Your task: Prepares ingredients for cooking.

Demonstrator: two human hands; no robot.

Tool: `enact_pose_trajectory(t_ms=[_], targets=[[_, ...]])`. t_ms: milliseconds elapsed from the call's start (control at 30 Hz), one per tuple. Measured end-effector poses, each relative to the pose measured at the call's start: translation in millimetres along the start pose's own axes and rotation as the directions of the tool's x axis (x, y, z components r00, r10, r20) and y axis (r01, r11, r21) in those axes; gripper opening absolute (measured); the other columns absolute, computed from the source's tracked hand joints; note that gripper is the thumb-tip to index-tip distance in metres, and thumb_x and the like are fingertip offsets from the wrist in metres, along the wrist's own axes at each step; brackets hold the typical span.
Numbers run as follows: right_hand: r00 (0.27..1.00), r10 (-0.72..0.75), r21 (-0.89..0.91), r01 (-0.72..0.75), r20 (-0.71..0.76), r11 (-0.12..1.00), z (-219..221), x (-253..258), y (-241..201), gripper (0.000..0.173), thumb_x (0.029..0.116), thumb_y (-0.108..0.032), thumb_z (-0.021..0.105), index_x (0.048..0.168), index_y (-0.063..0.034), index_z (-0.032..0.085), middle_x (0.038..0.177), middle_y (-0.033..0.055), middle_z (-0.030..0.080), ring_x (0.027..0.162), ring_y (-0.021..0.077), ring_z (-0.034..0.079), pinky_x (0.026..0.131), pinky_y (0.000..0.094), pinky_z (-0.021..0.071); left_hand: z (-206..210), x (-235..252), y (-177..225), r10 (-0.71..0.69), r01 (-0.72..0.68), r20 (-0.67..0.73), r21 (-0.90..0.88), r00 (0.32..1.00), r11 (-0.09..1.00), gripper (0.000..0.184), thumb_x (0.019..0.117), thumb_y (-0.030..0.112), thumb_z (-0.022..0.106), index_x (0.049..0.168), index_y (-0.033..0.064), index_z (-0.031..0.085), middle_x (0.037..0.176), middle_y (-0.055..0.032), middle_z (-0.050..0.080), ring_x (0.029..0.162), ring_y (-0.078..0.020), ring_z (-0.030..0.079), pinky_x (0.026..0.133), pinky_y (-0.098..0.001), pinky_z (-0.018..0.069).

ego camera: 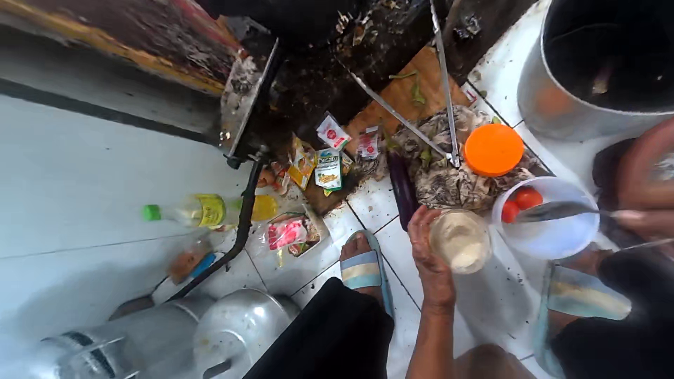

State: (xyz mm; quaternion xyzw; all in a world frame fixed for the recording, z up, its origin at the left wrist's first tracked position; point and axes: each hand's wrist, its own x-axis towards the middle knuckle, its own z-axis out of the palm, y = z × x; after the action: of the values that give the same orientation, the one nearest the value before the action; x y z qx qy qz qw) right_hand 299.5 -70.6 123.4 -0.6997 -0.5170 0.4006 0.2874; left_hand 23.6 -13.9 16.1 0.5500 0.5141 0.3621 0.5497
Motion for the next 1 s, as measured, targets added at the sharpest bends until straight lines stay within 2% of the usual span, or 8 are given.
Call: enact_pose_trajectory(t_ms=[133, 200, 333, 533, 667, 700, 833, 1000], targets=[[0.974, -0.221, -0.394, 0.219, 0.041, 0.893, 45, 20, -18, 0.026, 0.0902, -0.023, 0.053, 0.066, -0.0136, 0.057, 0.054, -0.0011, 0.047, 0.049, 0.0201, 0.054, 0.043, 0.0431, 0.0400, 16, 1, 8, 0.025, -0.025, -0.005, 0.133, 1.000, 0.991, 0.108, 0.0845, 0.090, 0.006, 0.141, 0.0131, 0.057, 0.156, -0.0059, 0.045, 0.144, -0.0202, 0.040, 0.115, -0.0442, 0.0379], [0.952, -0.303, -0.526, 0.279, 0.042, 0.804, 66, 24, -17, 0.023, 0.0861, -0.019, 0.053, 0.066, -0.0096, 0.058, 0.055, 0.0046, 0.050, 0.048, 0.0281, 0.057, 0.039, 0.0468, 0.0393, 22, 1, 11, 0.030, -0.028, -0.005, 0.216, 1.000, 0.976, 0.107, 0.0842, 0.090, 0.005, 0.139, 0.0154, 0.058, 0.156, -0.0065, 0.043, 0.143, -0.0238, 0.040, 0.111, -0.0518, 0.0355], [0.973, -0.206, -0.633, 0.227, 0.109, 0.740, 89, 28, -13, 0.013, 0.0797, -0.005, 0.063, 0.067, -0.0070, 0.061, 0.056, 0.0084, 0.054, 0.050, 0.0320, 0.060, 0.040, 0.0472, 0.0409, 28, 1, 10, 0.051, -0.043, -0.029, 0.239, 0.998, 0.970, 0.099, 0.0916, 0.083, 0.006, 0.139, 0.0133, 0.058, 0.153, -0.0081, 0.046, 0.141, -0.0245, 0.042, 0.110, -0.0542, 0.0338], [0.978, -0.011, -0.269, 0.068, 0.208, 0.961, 82, 35, 7, 0.026, 0.0887, -0.008, 0.064, 0.064, -0.0147, 0.064, 0.056, -0.0014, 0.055, 0.057, 0.0183, 0.060, 0.051, 0.0452, 0.0466, 25, -3, 6, 0.050, -0.040, -0.040, 0.221, 0.998, 0.975, 0.096, 0.0938, 0.080, 0.007, 0.141, 0.0131, 0.057, 0.153, -0.0080, 0.047, 0.140, -0.0235, 0.043, 0.110, -0.0533, 0.0356], [0.981, -0.114, -0.092, 0.130, 0.157, 0.987, 75, 38, 20, 0.029, 0.0851, -0.008, 0.058, 0.057, -0.0140, 0.059, 0.053, -0.0059, 0.050, 0.051, 0.0060, 0.049, 0.050, 0.0299, 0.0367, 26, -3, 7, 0.058, -0.045, -0.044, 0.245, 0.997, 0.969, 0.094, 0.0956, 0.077, 0.007, 0.140, 0.0114, 0.057, 0.152, -0.0095, 0.047, 0.139, -0.0243, 0.044, 0.108, -0.0530, 0.0357], [0.985, -0.025, -0.006, 0.027, 0.173, 1.000, 73, 38, 20, 0.031, 0.0864, -0.006, 0.058, 0.056, -0.0135, 0.061, 0.052, -0.0054, 0.051, 0.049, 0.0051, 0.047, 0.049, 0.0275, 0.0349, 26, -2, 8, 0.053, -0.041, -0.042, 0.248, 0.998, 0.968, 0.095, 0.0955, 0.077, 0.006, 0.141, 0.0116, 0.057, 0.152, -0.0092, 0.047, 0.139, -0.0240, 0.044, 0.108, -0.0529, 0.0361], [0.834, 0.442, 0.306, -0.538, 0.331, 0.785, 61, 38, -3, 0.041, 0.0968, 0.005, 0.047, 0.059, -0.0058, 0.058, 0.045, 0.0032, 0.042, 0.036, 0.0093, 0.031, 0.036, 0.0226, 0.0254, 24, -1, 9, 0.039, -0.028, -0.042, 0.234, 0.998, 0.972, 0.096, 0.0946, 0.079, 0.005, 0.140, 0.0130, 0.058, 0.151, -0.0074, 0.049, 0.137, -0.0224, 0.046, 0.107, -0.0497, 0.0386], [0.791, 0.483, 0.457, -0.612, 0.376, 0.646, 43, 26, 2, 0.040, 0.1002, 0.000, 0.042, 0.063, -0.0071, 0.057, 0.045, 0.0015, 0.038, 0.035, 0.0057, 0.029, 0.034, 0.0192, 0.0256, 20, 2, 5, 0.071, -0.065, -0.021, 0.201, 0.997, 0.977, 0.101, 0.0916, 0.083, 0.009, 0.138, 0.0090, 0.059, 0.147, -0.0095, 0.052, 0.135, -0.0208, 0.049, 0.110, -0.0435, 0.0402]])
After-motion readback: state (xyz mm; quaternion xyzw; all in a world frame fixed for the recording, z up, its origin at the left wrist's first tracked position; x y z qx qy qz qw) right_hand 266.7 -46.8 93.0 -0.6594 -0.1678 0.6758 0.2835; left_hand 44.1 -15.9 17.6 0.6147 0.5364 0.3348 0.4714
